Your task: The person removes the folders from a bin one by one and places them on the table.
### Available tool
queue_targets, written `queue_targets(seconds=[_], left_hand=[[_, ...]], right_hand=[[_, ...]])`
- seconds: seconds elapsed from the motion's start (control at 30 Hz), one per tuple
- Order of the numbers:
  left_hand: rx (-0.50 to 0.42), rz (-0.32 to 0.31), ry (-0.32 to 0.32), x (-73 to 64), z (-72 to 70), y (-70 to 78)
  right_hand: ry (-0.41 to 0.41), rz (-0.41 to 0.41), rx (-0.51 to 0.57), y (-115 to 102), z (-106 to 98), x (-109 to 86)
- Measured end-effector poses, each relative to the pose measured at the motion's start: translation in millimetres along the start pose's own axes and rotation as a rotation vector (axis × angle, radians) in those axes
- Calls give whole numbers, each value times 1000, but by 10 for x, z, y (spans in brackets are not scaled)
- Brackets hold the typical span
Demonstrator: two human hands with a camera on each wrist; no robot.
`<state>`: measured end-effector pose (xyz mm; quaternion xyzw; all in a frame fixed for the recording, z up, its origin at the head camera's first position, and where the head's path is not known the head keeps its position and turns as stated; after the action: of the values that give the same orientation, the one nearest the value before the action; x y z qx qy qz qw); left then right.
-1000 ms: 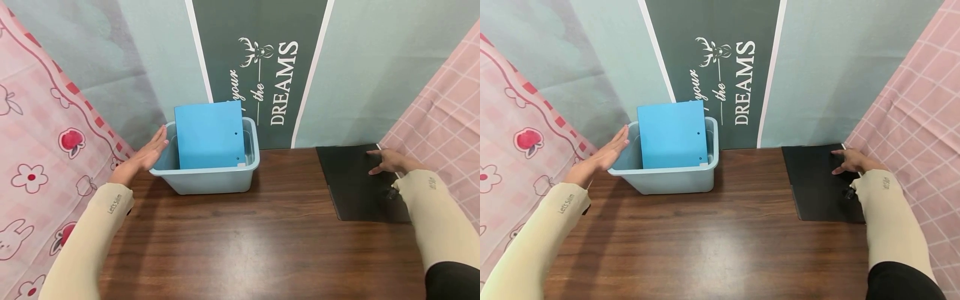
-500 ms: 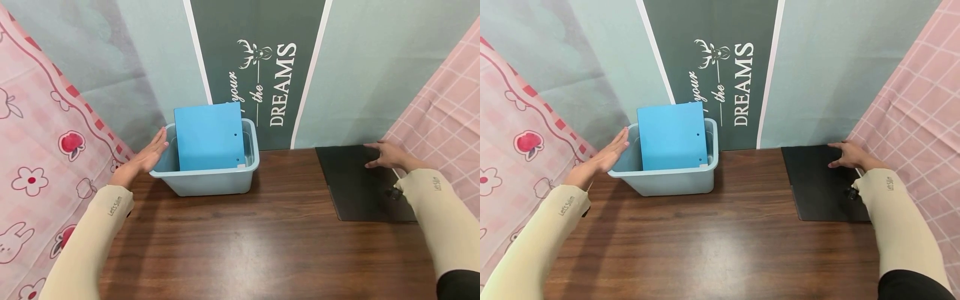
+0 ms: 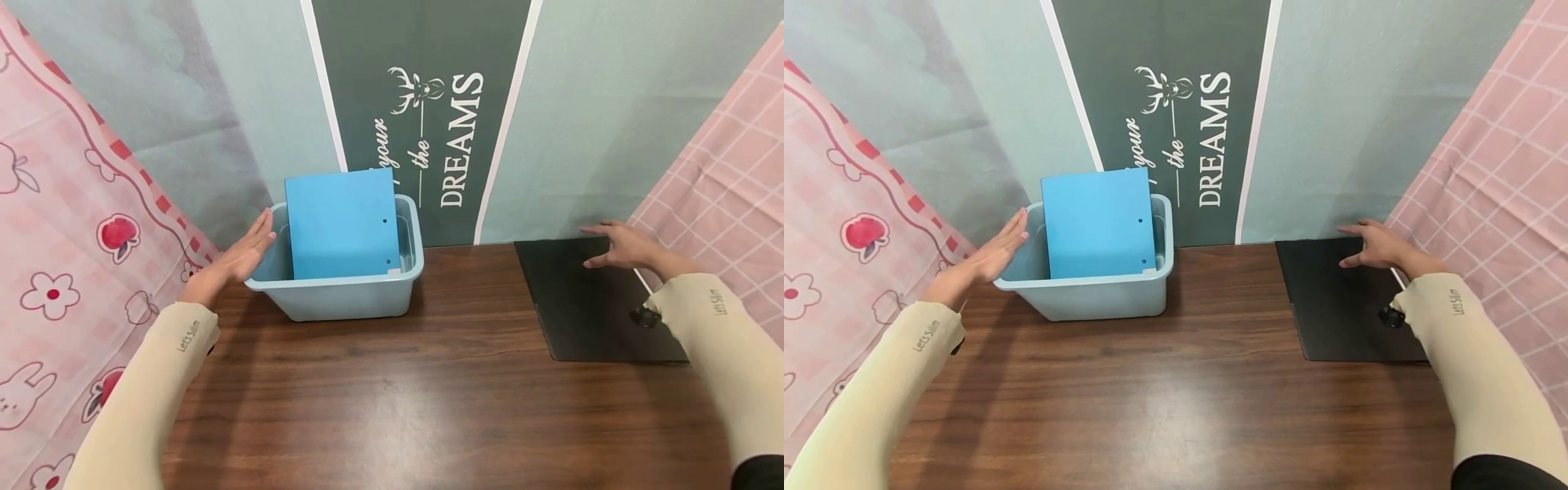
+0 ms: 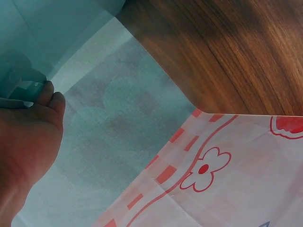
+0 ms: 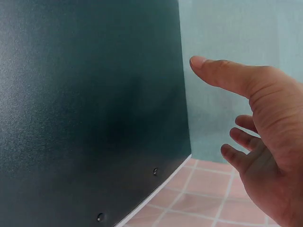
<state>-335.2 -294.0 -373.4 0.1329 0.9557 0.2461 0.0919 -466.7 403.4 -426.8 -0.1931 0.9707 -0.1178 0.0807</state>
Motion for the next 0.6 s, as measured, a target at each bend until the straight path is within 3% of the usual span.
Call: queue_targets(seconds=[0.33,0.6], left_hand=[[3,0,1,-11,-9,15],[10,6,-5,6,19,8]], right_hand=[[-35,3,-33,-264,-74,23],[-16,-33,-41,-453,-95,40]])
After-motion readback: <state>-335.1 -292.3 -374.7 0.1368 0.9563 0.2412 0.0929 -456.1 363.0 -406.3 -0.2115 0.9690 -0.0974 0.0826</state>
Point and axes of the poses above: each hand's wrist, its own x-axis towards the middle knuckle, its own z-axis out of the palm, y = z × x, the point moved 10 cm from there along x, towards the middle knuckle, and after that the axes turned 5 degrees about z, right-handed, at the moved point
